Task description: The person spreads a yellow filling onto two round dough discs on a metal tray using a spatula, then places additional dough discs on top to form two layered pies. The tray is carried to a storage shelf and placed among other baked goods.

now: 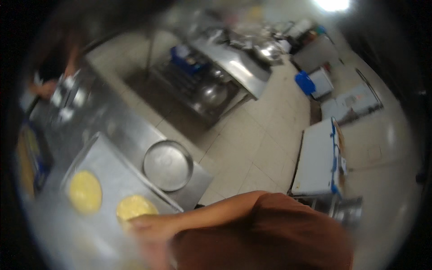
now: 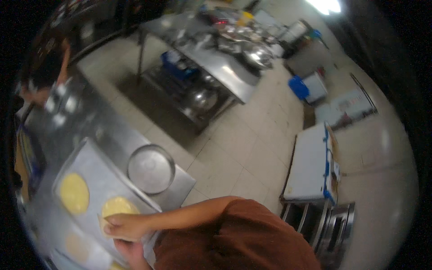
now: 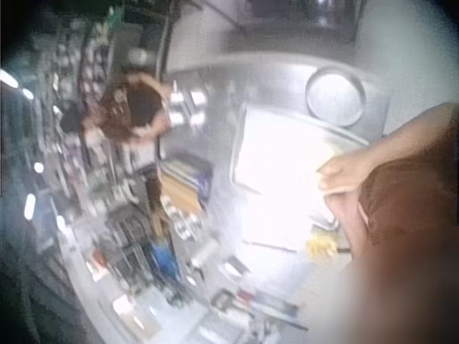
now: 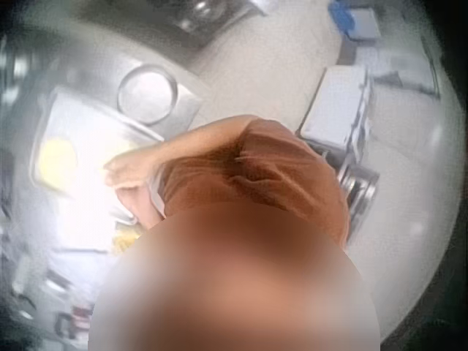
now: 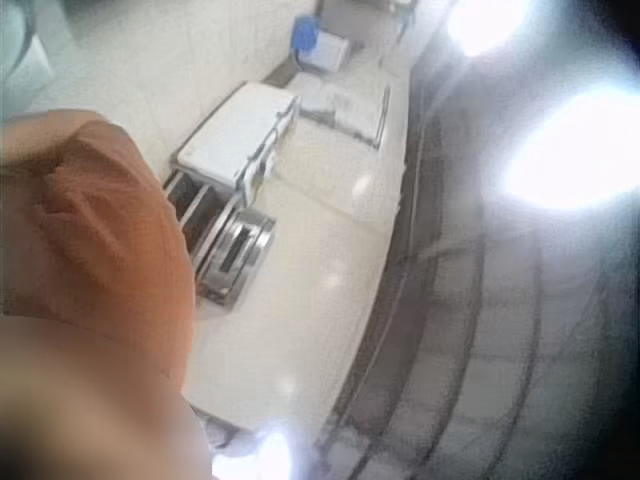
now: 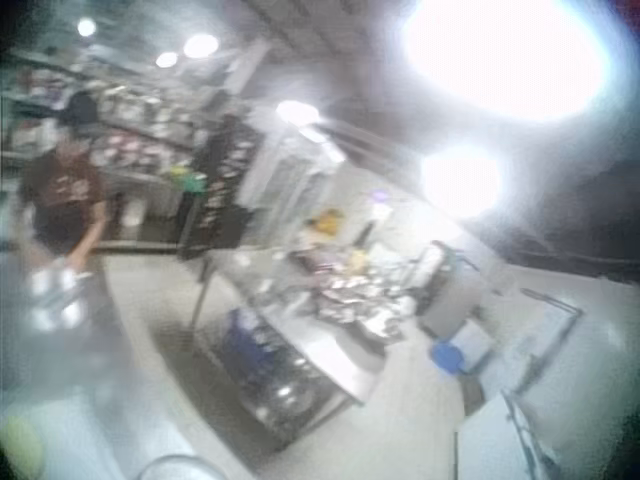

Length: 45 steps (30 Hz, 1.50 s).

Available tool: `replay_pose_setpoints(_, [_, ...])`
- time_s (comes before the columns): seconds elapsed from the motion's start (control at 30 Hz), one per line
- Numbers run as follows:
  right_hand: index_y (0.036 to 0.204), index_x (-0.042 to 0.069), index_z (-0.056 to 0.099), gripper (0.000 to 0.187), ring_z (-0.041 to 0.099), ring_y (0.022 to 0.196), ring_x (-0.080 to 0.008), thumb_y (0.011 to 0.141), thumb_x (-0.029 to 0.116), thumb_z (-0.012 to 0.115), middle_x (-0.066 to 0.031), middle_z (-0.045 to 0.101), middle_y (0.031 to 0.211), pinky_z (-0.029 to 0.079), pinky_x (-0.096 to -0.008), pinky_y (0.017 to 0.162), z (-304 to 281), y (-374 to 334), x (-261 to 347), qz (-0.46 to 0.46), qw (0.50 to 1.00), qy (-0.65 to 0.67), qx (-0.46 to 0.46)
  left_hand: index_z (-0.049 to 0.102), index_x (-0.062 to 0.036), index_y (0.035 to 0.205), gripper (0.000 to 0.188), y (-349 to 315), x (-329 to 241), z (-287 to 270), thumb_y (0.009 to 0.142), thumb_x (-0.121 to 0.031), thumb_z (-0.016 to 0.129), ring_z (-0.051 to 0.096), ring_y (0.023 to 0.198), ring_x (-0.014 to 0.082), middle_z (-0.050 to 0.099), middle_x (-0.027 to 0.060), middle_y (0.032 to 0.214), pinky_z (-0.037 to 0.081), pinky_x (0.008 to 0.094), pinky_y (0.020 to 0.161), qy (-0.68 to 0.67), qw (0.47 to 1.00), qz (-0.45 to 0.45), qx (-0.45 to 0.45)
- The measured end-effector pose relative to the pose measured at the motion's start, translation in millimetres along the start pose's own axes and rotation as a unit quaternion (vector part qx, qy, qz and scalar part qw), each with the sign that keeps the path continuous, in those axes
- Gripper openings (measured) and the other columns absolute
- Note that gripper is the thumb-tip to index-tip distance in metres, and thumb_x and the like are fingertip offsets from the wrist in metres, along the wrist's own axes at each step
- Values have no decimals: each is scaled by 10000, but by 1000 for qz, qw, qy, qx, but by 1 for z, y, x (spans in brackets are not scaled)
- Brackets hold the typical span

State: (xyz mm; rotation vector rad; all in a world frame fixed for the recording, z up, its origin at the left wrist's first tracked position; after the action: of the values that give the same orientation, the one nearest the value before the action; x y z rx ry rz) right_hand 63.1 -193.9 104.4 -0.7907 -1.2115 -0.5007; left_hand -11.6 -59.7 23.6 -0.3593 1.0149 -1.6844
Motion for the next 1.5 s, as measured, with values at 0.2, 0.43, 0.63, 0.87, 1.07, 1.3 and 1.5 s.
replay_pose_setpoints(0.2, [1233, 86, 588, 336, 620, 978, -122, 1086, 381, 520, -49, 656, 1066, 540, -347, 872, -25, -24, 19, -50, 912, 364, -181, 441, -63, 1499, 603, 5, -27, 44, 1031, -428, 547, 514, 1347, 305, 517, 188, 1469, 392, 492, 1164, 40, 997, 51, 39])
replay_pose_setpoints(0.43, [1249, 92, 561, 366, 676, 970, -177, 1065, 407, 548, -54, 674, 1095, 573, -390, 857, -62, -26, 38, -54, 883, 451, -118, 445, -90, 1505, 696, -6, -30, 17, 988, -542, 562, 496, 1364, 324, 509, 172, 1485, 346, 526, 1175, 163, 986, 28, -35])
replay_pose_setpoints(0.63, [1031, -25, 635, 198, 707, 875, -341, 892, 112, 669, -211, 696, 1080, 582, -436, 732, -21, 8, 93, -110, 932, -290, 187, 341, -41, 1569, 761, -22, -28, -3, 1015, -544, 484, 412, 1442, 369, 403, 185, 1581, 310, 534, 1199, 160, 986, 9, 41])
replay_pose_setpoints(0.87, [1069, -69, 653, 257, 694, 924, -405, 882, 107, 640, -261, 685, 1017, 568, -460, 810, 30, -25, 87, -40, 914, -374, 156, 353, -10, 1548, 766, -24, -72, 9, 1001, -522, 511, 419, 1445, 351, 422, 195, 1568, 324, 565, 1191, -101, 952, -23, 289])
replay_pose_setpoints(1.07, [1375, -27, 529, 499, 631, 1162, -213, 1005, 281, 661, -112, 640, 1302, 521, -358, 977, -48, -22, 27, 38, 989, 69, -123, 384, 27, 1518, 795, -24, -69, 30, 980, -532, 554, 433, 1444, 355, 466, 209, 1539, 347, 572, 1186, -159, 900, -44, 403])
replay_pose_setpoints(1.3, [1360, 13, 575, 352, 612, 1064, -114, 1094, 237, 520, -30, 658, 1210, 496, -304, 961, -6, -39, -66, 102, 953, 241, -152, 431, 50, 1486, 651, -38, -49, -17, 1048, -418, 548, 572, 1321, 316, 562, 182, 1454, 454, 473, 1118, 113, 983, -95, 107])
replay_pose_setpoints(1.5, [1351, 18, 560, 349, 604, 1072, -108, 1109, 256, 481, -38, 648, 1210, 495, -302, 965, -8, -45, -59, 127, 970, 165, -123, 574, -6, 1334, 334, -13, -17, -39, 1094, -229, 507, 695, 1032, 210, 697, 131, 1209, 567, 361, 939, 258, 961, 75, 58])
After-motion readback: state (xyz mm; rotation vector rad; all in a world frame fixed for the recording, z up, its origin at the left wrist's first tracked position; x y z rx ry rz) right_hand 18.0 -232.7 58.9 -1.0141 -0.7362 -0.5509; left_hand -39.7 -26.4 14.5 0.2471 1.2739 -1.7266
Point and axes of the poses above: each hand's wrist, its own y-axis towards the middle knuckle, its own z-axis out of the palm, x = y × z, the point moved 1 cm from there along y, towards the middle knuckle
